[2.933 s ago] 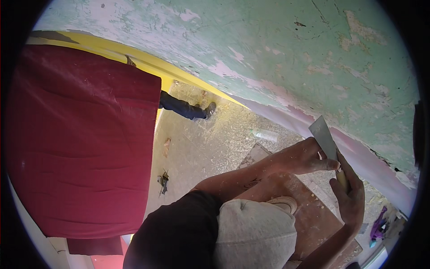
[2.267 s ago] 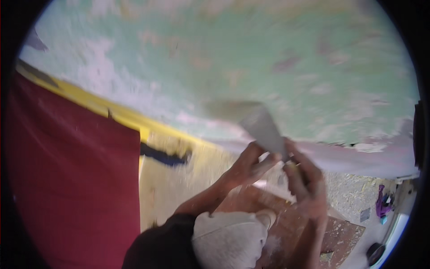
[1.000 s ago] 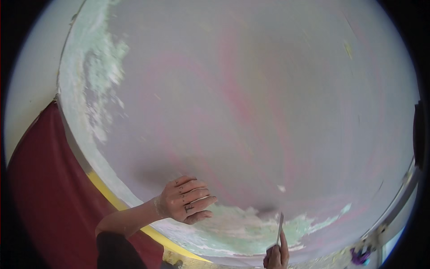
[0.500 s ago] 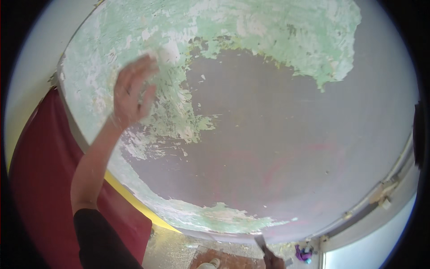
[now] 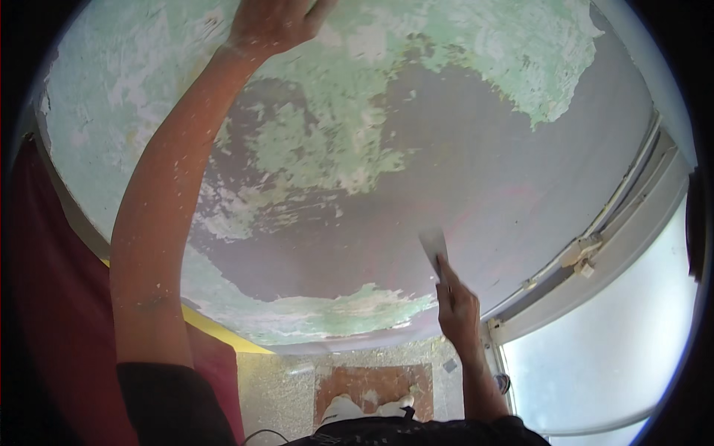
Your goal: Scraping old paint off a ceiling using a putty knife.
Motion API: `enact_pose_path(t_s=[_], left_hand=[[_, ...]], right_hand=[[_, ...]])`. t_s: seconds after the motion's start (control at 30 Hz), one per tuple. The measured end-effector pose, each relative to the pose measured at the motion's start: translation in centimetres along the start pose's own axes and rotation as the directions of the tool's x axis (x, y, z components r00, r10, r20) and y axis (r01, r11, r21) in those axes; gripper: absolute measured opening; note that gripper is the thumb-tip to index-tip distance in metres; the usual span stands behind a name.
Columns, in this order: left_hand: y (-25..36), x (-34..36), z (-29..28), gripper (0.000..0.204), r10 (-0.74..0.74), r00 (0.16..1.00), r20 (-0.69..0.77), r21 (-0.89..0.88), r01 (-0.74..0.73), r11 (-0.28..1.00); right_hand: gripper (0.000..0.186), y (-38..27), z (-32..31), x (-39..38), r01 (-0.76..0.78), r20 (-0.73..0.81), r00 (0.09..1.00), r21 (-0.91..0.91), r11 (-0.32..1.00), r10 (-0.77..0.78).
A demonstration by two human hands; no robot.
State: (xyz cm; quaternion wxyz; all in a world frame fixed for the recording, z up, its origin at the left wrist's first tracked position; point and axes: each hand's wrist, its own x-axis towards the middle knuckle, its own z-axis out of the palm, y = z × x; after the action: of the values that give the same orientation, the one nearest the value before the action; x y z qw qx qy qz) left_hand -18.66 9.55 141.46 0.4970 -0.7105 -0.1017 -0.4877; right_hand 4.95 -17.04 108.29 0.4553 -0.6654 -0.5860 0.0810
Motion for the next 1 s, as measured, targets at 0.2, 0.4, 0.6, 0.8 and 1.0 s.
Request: enact_pose_path(t_s=[0.2,0.4,0.6,0.8,1.0], left_hand=[[-0.4,-0.6,0.5,0.047,0.028,1.000,0.011,0.049,-0.029,0.998],[-0.8,-1.3,1.5,0.046,0.059,0.997,-0.051,0.124,-0.053,0.991],[-0.9,-1.3,1.1,0.044,0.088,0.995,-0.036,0.119,-0.083,0.989],[-0.3,-1.0,1.2,0.043,0.057,0.998,-0.037,0.119,-0.052,0.992],[-0.7,-0.2,0.6,0.043,0.047,0.998,-0.037,0.132,-0.042,0.990]], right_hand=[[0.050,-7.3,4.6,5.1,0.182,-0.216,0.959,-0.023,0.983,-0.183],[0.051,-7.9,8.9,7.2,0.187,-0.307,0.933,-0.037,0.982,-0.189],[0.050,-9.2,10.7,7.9,0.133,-0.318,0.939,-0.012,0.991,-0.130],[0.049,-10.9,10.2,10.6,0.215,-0.441,0.879,0.024,0.976,-0.182],[0.047,-13.3,8.4,12.7,0.308,-0.536,0.813,0.066,0.949,-0.227]])
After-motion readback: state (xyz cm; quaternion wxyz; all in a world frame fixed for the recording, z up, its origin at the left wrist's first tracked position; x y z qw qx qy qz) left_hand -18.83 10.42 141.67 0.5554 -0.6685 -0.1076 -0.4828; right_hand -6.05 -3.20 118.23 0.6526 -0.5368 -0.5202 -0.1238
